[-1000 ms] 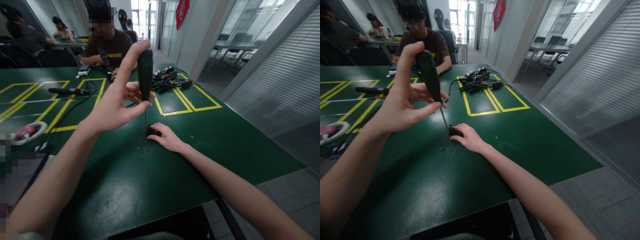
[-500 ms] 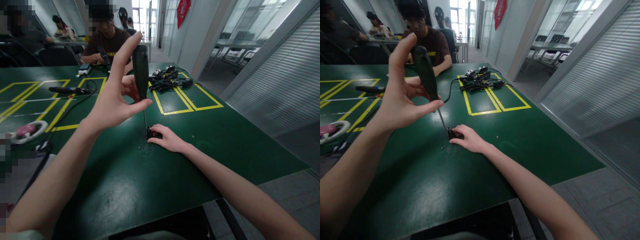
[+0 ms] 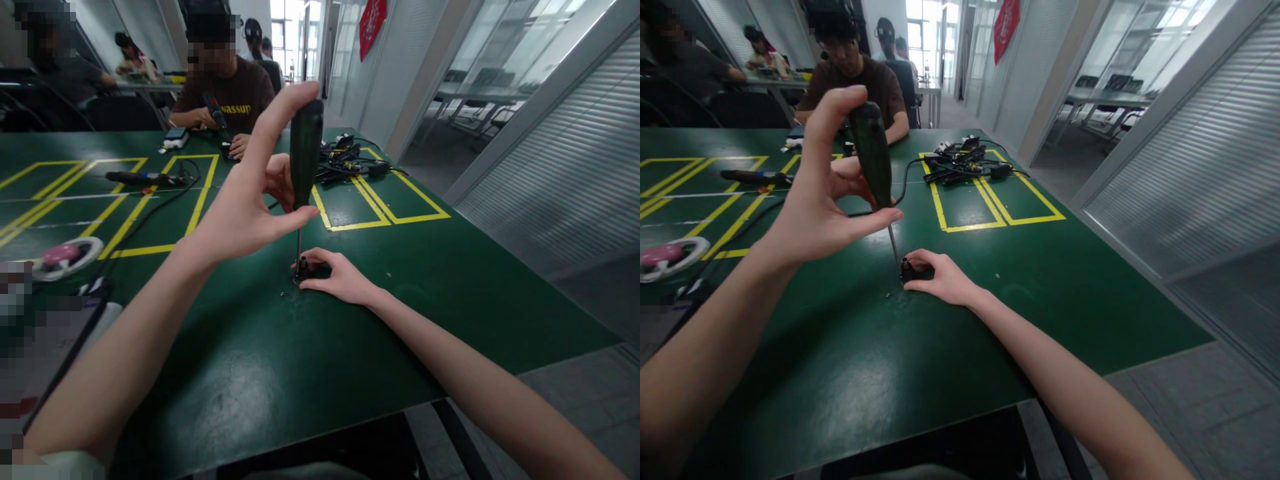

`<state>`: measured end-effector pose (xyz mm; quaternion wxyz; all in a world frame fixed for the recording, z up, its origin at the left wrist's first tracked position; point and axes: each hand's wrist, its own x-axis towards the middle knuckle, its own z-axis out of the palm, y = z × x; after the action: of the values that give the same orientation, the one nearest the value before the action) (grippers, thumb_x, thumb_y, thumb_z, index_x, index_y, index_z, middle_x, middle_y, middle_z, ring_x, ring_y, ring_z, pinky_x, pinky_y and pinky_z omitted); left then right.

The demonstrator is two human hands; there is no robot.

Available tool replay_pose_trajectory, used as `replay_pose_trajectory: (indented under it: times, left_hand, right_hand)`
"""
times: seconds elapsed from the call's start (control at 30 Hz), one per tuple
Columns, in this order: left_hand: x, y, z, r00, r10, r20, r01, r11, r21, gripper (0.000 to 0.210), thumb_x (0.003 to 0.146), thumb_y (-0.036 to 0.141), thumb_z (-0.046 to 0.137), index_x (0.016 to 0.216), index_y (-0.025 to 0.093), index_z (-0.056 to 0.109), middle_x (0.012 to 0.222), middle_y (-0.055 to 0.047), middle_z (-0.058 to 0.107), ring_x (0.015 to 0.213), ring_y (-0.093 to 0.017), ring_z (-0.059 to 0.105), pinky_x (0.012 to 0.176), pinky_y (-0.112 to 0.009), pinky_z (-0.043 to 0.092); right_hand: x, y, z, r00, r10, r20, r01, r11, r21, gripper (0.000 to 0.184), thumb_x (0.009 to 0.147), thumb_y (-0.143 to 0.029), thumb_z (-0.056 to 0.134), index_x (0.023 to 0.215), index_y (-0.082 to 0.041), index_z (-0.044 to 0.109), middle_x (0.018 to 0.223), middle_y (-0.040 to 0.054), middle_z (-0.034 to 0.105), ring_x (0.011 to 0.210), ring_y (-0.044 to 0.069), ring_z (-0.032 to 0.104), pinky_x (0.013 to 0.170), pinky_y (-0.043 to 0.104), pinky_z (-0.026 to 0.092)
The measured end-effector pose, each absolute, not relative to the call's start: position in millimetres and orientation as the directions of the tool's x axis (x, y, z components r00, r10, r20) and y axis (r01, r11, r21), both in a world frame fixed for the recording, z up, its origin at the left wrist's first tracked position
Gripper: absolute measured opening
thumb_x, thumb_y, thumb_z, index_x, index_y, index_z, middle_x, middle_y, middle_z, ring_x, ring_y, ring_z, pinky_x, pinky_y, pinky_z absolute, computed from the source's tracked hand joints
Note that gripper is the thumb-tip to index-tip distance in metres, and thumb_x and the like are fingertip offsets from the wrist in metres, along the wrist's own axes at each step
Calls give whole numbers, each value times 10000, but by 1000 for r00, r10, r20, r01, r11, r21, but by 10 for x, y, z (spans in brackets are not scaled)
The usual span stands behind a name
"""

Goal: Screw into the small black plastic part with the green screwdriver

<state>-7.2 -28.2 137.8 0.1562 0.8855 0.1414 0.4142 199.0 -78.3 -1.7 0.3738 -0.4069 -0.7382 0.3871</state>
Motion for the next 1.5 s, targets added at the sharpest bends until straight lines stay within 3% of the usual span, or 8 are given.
replay_pose_trajectory:
  times: [0.23,0.47,0.7,0.87,1.0,1.27,1.4,1.5]
  left_hand:
    - [-79,-204,1345,607,382,697,126,-912,390,950,890,304,735,1599,447,121,1709,-111,155,931,-94,691,654,-215,621]
    - [-85,-207,1347,594,393,701,138,-909,393,919,895,333,732,1607,393,153,1736,-114,16,955,-81,685,664,-205,618]
    - [-73,-226,1365,617,389,684,144,-911,387,882,939,414,658,1616,363,94,1669,-123,248,881,-29,666,649,-150,571]
    - [-64,-224,1365,619,371,692,127,-917,378,870,940,350,663,1607,392,106,1707,-125,169,899,-39,667,643,-156,573]
    - [-62,-218,1364,617,379,689,112,-910,400,902,919,296,690,1610,389,119,1677,-121,252,878,-38,662,638,-153,567]
    - [-64,-231,1371,621,387,682,132,-909,396,896,930,360,659,1626,386,95,1630,-129,325,872,-56,675,652,-191,570]
    - [-51,-232,1371,616,366,697,107,-916,387,886,921,370,680,1613,393,127,1641,-110,271,860,-28,640,659,-183,569]
    - [-48,-224,1371,619,358,699,102,-919,381,916,907,348,713,1611,429,132,1651,-110,271,846,-37,644,638,-179,578]
  right_hand:
    - [1985,-761,-19,-373,908,192,282,308,-908,356,764,-251,881,1045,-178,676,1088,57,776,1022,214,721,991,409,554]
    - [1978,-766,-17,-381,902,202,255,313,-915,293,788,-291,855,960,-190,641,1045,53,777,1010,233,726,974,412,549]
    - [1990,-746,-36,-377,896,235,303,360,-883,345,763,-378,869,924,-198,622,984,37,738,918,216,675,880,362,540]
    - [1978,-758,-14,-383,897,219,293,343,-893,314,805,-393,834,912,-203,609,968,40,725,930,224,668,895,375,524]
    - [1963,-757,-2,-390,896,210,281,334,-900,301,822,-378,821,889,-202,586,984,47,726,939,228,661,891,376,509]
    - [1950,-742,-17,-386,904,186,267,303,-915,333,797,-390,831,854,-206,560,936,31,694,904,214,632,880,369,501]
    - [1931,-755,-48,-364,920,144,229,239,-944,374,777,-405,842,853,-209,532,899,15,672,805,175,600,755,309,493]
    - [1918,-759,-56,-350,930,114,220,200,-955,380,754,-393,849,856,-203,536,831,-15,624,667,126,508,617,257,420]
